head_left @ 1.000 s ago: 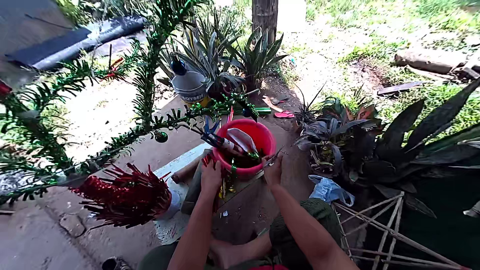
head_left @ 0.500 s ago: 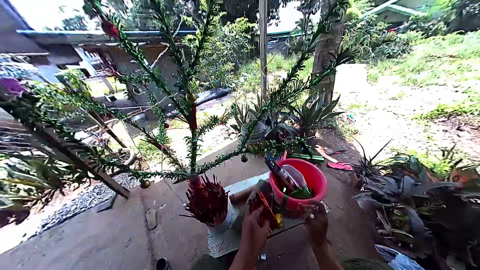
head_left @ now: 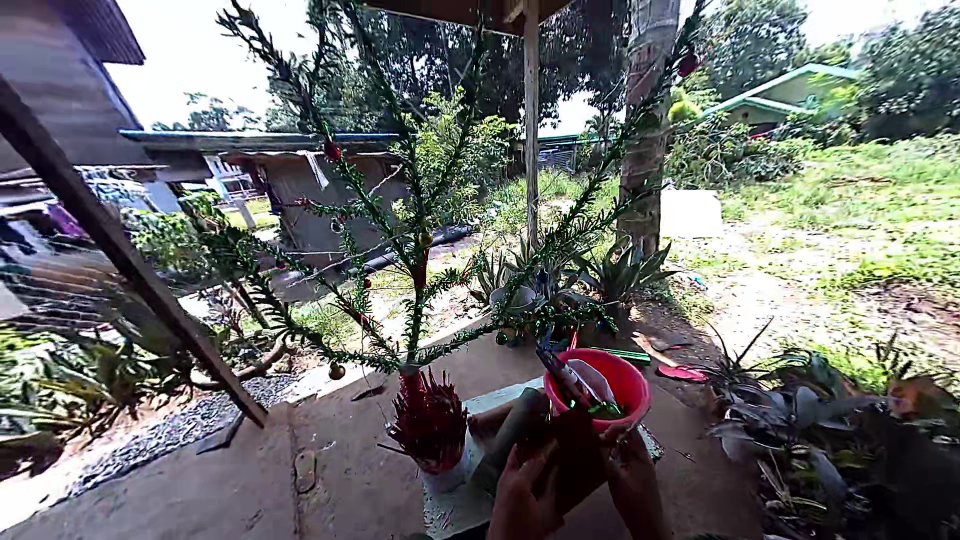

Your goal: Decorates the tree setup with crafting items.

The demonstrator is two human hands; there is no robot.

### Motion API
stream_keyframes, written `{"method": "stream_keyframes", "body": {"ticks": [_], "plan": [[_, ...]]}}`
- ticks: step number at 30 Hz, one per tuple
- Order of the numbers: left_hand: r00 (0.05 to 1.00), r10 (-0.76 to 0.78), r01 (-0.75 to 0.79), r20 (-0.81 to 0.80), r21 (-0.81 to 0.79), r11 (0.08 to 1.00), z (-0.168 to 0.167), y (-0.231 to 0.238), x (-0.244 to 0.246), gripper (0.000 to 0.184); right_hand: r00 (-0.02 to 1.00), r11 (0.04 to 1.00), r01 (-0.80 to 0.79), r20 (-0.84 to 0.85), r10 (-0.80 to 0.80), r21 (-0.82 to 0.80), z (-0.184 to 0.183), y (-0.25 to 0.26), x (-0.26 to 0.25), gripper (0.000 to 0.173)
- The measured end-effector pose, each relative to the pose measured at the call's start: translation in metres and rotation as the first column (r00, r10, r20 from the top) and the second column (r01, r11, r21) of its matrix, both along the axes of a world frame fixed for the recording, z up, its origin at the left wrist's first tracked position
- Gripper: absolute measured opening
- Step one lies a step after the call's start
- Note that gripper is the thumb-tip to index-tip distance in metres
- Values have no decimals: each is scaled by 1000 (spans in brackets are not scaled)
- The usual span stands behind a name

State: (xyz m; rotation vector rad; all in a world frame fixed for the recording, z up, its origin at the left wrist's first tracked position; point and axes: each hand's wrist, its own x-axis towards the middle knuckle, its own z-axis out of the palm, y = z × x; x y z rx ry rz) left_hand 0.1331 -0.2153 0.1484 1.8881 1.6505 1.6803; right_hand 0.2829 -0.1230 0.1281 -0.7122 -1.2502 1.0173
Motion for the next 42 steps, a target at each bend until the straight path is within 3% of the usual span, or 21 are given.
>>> {"method": "stream_keyframes", "body": {"ticks": [7,11,18,25,27,30,33,38,42], "plan": [[995,48,-49,89,10,999,18,-18,-17,28,953,979,204,-227,-200,-7,23,-3,16,31],[988,132,-135,80,35,990,21,-21,-26,24,913,930,366,-202,-354,23,39,-4,30,24],[976,188,-196,107,69,978,21,-20,-49,33,905,922,377,-243,-348,84,46,2,46,24],[997,66,-69,29,97,993,25,-33,-85,30,905,916,395,-201,-375,70,40,10,48,27],[997,19,-26,80,85,996,24,-40,-103,32,887,903,427,-212,-410,44,38,15,55,27],[958,-38,23,283,55,998,26,-53,-119,42,870,889,457,-216,-443,17,37,23,66,26],[931,7,-17,364,24,1000,26,-53,-120,48,882,897,441,-200,-427,31,34,26,66,26],[898,210,-183,388,-104,978,23,-41,-121,58,909,929,370,-201,-364,-8,23,31,59,27],[885,214,-134,413,-213,968,15,-29,-120,61,902,930,362,-230,-366,-61,15,37,63,25]]}}
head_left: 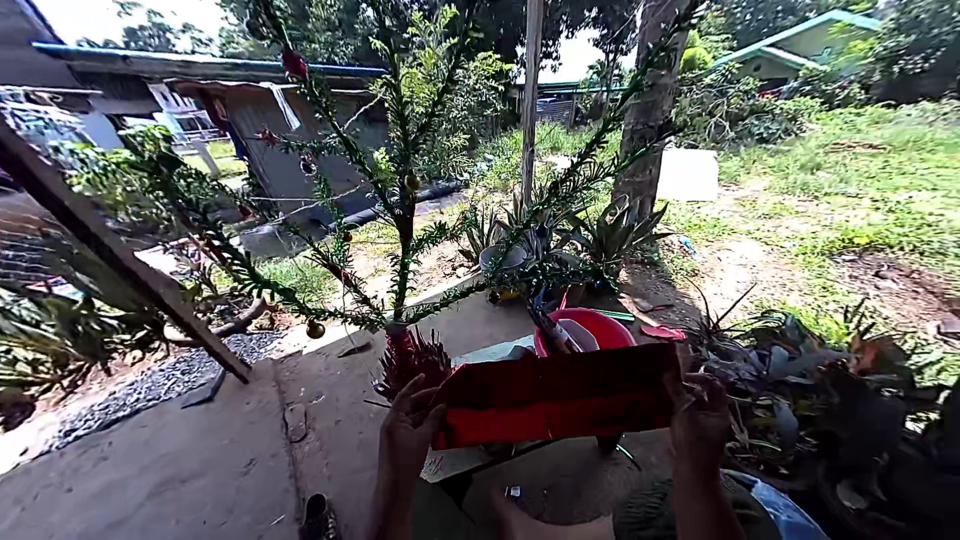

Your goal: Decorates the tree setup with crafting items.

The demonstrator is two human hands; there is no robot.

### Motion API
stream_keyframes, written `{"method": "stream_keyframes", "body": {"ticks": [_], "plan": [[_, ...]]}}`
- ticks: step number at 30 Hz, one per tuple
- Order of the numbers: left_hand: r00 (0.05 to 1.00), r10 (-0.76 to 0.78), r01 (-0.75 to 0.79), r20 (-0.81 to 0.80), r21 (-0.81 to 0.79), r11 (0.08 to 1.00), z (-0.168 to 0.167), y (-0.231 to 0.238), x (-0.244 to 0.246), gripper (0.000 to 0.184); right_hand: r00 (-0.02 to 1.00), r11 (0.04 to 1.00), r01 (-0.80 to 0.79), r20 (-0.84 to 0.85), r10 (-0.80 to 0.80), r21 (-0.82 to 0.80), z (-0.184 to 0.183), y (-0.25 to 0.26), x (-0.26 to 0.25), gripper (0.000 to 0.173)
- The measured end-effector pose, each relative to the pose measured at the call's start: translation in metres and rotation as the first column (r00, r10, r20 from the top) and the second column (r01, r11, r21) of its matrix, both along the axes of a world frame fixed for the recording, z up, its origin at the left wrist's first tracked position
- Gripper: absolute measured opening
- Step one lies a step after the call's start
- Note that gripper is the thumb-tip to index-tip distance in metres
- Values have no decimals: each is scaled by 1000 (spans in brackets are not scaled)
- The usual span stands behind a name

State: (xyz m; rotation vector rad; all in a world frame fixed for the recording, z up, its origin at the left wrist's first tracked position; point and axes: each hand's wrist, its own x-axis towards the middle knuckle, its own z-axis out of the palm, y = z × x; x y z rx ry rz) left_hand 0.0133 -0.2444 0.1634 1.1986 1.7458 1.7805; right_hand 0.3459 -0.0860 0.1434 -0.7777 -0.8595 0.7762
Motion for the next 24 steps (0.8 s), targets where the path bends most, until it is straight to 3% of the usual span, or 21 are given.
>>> {"method": "stream_keyframes", "body": {"ticks": [6,10,12,15,17,19,22,24], "plan": [[911,-291,282,292,74,957,-23,20,-5,65,997,999,48,-55,-48,-10,-9,14,14,19],[822,-387,355,417,155,922,-28,21,-10,61,996,998,53,-73,-56,-37,-11,17,12,17],[849,-346,324,400,122,938,-39,23,-17,56,999,999,32,-27,-33,-25,-19,19,10,22],[958,-115,152,261,-124,981,-79,25,-34,56,974,986,-107,184,130,-131,-24,14,2,31],[972,-10,85,235,-312,946,-118,18,-50,54,865,933,-208,389,316,-295,-31,12,-4,37],[964,61,56,257,-424,904,-151,5,-65,35,700,837,-284,495,515,-468,-47,19,-12,41],[983,119,-19,141,-566,824,-183,-23,-89,17,445,651,-405,484,754,-642,-69,28,-32,44],[979,194,-108,67,-637,763,-190,-38,-106,11,283,560,-459,483,828,-690,-86,35,-53,45]]}}
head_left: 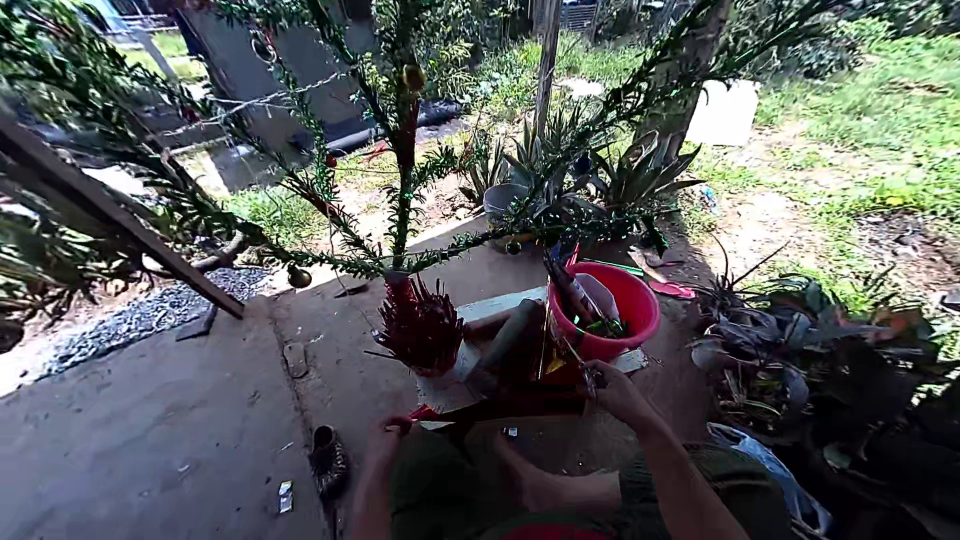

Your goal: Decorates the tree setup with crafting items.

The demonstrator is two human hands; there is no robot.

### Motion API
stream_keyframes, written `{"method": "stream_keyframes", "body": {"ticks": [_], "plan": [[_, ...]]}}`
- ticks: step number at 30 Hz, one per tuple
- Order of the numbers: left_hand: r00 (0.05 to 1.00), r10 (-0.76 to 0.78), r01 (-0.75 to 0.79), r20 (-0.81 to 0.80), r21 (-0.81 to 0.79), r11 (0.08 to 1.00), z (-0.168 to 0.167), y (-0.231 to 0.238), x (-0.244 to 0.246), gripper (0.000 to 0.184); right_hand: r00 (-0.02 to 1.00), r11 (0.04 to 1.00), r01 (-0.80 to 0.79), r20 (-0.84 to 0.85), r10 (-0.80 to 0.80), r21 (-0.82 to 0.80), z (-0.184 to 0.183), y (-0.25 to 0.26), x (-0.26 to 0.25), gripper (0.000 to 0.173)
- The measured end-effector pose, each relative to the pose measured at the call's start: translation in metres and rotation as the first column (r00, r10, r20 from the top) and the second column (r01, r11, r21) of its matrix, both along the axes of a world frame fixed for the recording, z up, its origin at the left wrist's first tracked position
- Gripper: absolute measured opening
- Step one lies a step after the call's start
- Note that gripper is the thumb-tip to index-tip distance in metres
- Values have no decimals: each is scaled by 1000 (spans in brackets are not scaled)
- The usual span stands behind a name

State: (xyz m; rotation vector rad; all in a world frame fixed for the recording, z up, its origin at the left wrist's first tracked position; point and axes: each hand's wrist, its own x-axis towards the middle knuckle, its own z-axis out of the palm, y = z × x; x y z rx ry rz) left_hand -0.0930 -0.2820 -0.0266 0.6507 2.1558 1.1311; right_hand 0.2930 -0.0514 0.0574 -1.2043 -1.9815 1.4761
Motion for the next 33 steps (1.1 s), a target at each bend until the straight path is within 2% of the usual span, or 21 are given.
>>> {"method": "stream_keyframes", "body": {"ticks": [2,4,7,9,12,14,16,20,25,27,30,31,32,33], "plan": [[986,142,-139,86,-40,989,-9,-2,-19,19,989,991,-134,54,135,-10,-15,5,-27,45],[919,269,-289,288,28,957,-16,5,-38,32,971,976,-216,100,218,-29,-21,8,-59,46],[801,407,-501,439,118,857,-29,23,-68,38,970,972,-216,93,225,-91,-24,11,-111,43],[771,487,-565,409,89,820,-35,33,-86,37,971,978,-199,123,206,-66,-33,16,-141,39],[791,560,-577,248,-3,817,-48,40,-105,39,926,976,-208,334,175,64,-52,25,-177,42],[784,573,-593,238,16,805,-54,44,-109,39,928,991,-121,361,89,66,-62,26,-193,41],[739,595,-651,315,111,751,-65,49,-111,38,958,1000,22,286,-25,13,-74,30,-206,39],[677,609,-711,413,156,685,-89,64,-122,40,957,940,281,133,-258,-195,-97,41,-235,43],[613,619,-734,491,61,677,-99,98,-145,42,941,884,338,101,-323,-322,-115,58,-264,47],[642,604,-703,472,50,709,-101,117,-158,42,944,863,312,27,-329,-398,-117,65,-277,47],[743,528,-606,412,79,791,-97,149,-167,42,943,833,249,-72,-324,-493,-115,71,-295,49],[804,466,-551,371,168,817,-96,155,-164,41,938,817,242,-88,-335,-523,-117,73,-300,49],[882,367,-456,297,334,825,-98,155,-157,39,929,795,246,-100,-357,-554,-119,74,-304,48],[951,261,-308,164,546,779,-95,151,-143,39,915,773,257,-110,-387,-580,-125,75,-307,46]]}}
